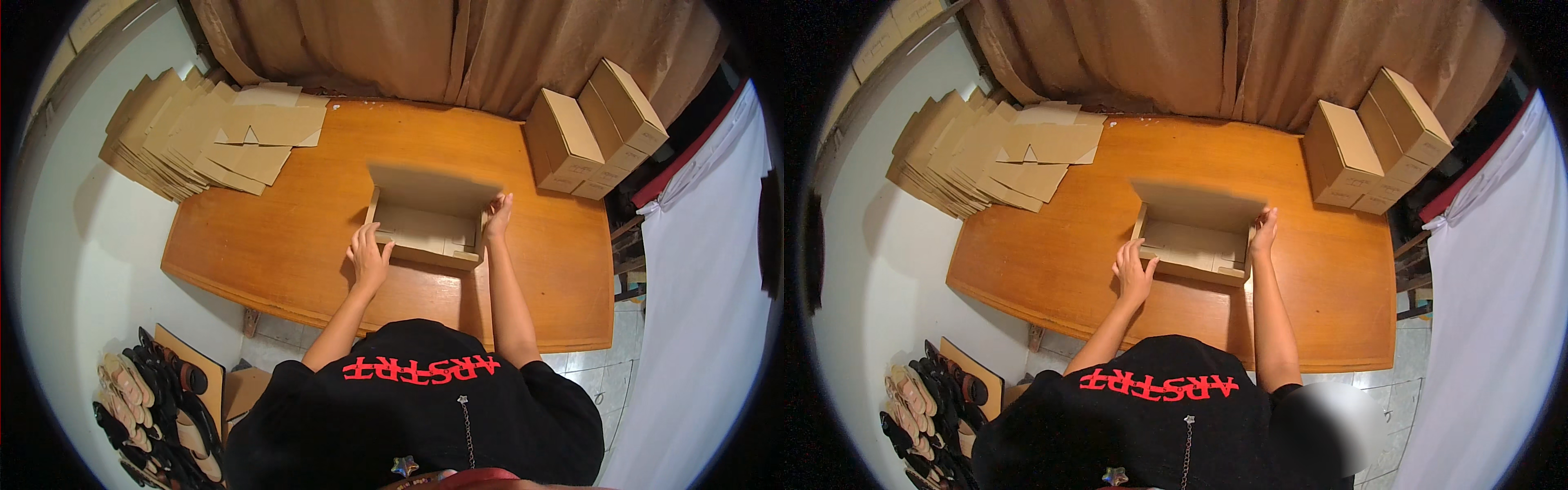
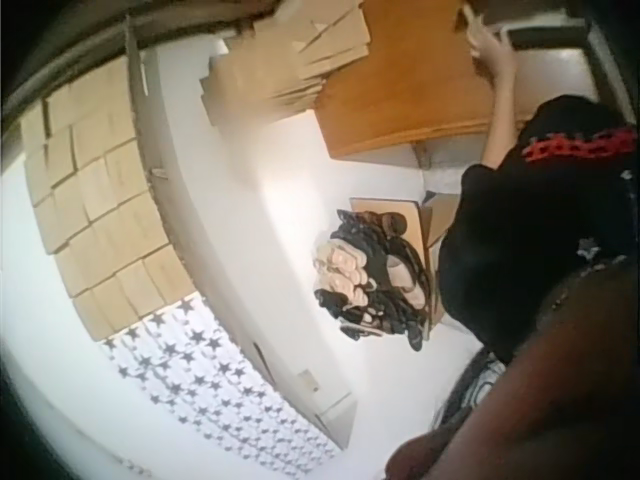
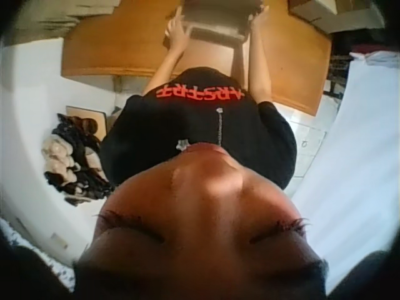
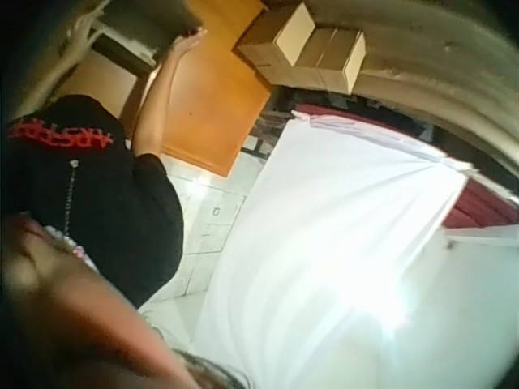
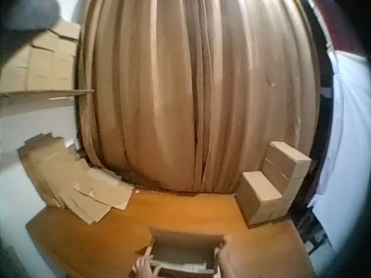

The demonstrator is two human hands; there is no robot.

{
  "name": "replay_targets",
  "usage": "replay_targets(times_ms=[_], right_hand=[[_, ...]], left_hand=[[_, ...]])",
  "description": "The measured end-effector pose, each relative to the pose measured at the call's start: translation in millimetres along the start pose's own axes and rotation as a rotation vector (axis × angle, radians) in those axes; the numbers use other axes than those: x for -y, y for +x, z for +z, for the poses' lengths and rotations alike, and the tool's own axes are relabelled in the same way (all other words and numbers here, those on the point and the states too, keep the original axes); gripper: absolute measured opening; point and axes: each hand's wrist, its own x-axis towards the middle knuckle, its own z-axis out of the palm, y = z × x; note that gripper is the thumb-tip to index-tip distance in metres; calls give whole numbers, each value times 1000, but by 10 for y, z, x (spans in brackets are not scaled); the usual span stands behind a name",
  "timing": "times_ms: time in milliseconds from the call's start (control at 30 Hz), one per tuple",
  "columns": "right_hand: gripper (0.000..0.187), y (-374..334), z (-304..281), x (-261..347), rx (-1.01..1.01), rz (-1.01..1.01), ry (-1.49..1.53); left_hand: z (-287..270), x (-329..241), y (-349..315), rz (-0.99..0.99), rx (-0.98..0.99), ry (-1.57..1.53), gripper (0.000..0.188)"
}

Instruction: Folding and assembling flat cardboard sheets into boxes on a wooden table.

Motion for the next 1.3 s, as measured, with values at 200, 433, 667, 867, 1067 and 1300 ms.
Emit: replay_targets(times_ms=[200,433,667,867,1067,1300], right_hand=[[40,-578,-59,287,243,-269,-269],[31,-960,-485,248,113,-172,-267],[48,-1416,-72,534,193,-377,-1049],[58,-1551,124,554,167,-407,-1194],[61,-1436,75,427,104,-466,-1189],[55,-1350,-85,221,76,-629,-1253]], left_hand=[[78,273,-42,0,-133,-258,69],[28,164,3,86,-187,-659,86],[-22,181,80,-13,-47,-569,72],[-18,113,91,-36,-64,-415,46],[55,38,131,-27,-46,-357,43],[275,-5,135,-36,-104,-315,36]])
